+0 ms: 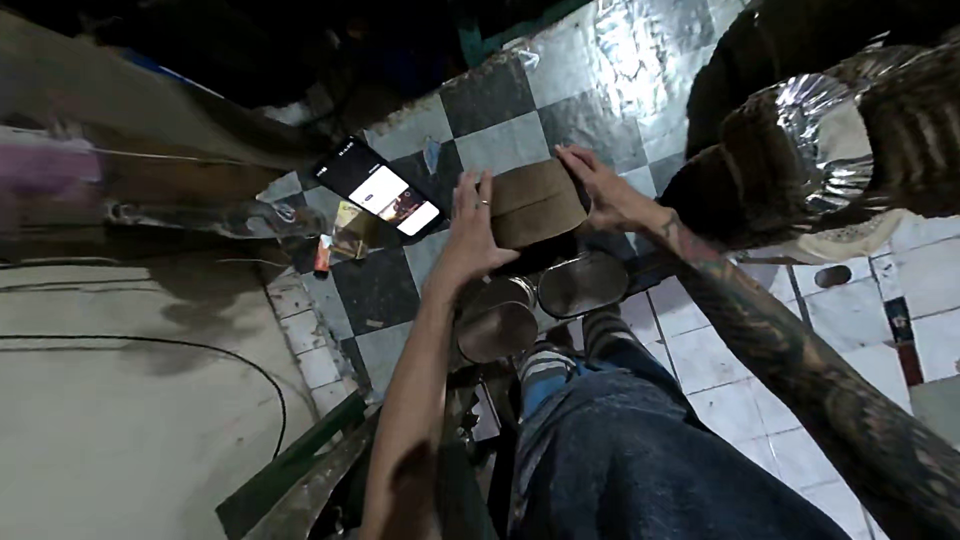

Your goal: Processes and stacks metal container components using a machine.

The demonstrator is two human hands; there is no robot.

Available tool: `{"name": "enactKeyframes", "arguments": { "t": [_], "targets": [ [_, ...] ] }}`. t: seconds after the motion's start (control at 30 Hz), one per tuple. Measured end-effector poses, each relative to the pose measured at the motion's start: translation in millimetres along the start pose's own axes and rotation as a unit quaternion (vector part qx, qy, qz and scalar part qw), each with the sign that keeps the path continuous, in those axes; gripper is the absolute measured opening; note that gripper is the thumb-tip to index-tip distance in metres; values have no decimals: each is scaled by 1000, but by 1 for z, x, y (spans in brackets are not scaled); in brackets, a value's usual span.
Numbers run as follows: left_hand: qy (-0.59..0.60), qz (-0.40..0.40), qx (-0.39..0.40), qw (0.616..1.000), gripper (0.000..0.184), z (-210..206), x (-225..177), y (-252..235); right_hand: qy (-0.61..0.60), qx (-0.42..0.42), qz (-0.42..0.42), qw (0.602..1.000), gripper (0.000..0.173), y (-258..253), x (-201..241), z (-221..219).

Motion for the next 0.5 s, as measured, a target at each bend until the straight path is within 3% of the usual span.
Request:
{"name": "enactKeyframes", "arguments": {
  "t": [0.13,0.3,0.5],
  "targets": [
    [208,17,-8,978,151,-25,17,10,-23,-26,45,998,136,2,-3,-15],
    [174,-18,-64,982,147,-30,19,15,0,-5,53,999,133,4,1,-12],
    [170,20,-61,983,143,-32,24,12,18,-15,63,998,127,0,-1,-7]
  ]
}}
Point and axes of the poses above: each hand's wrist, its own y-axis away from the middle knuckle, its own z-axis out of the back of the hand, x = y × z, the point moved 8 cm from there along -y, towards the middle knuckle, and after that the axes turned 8 degrees about z, right-handed, at the moved point
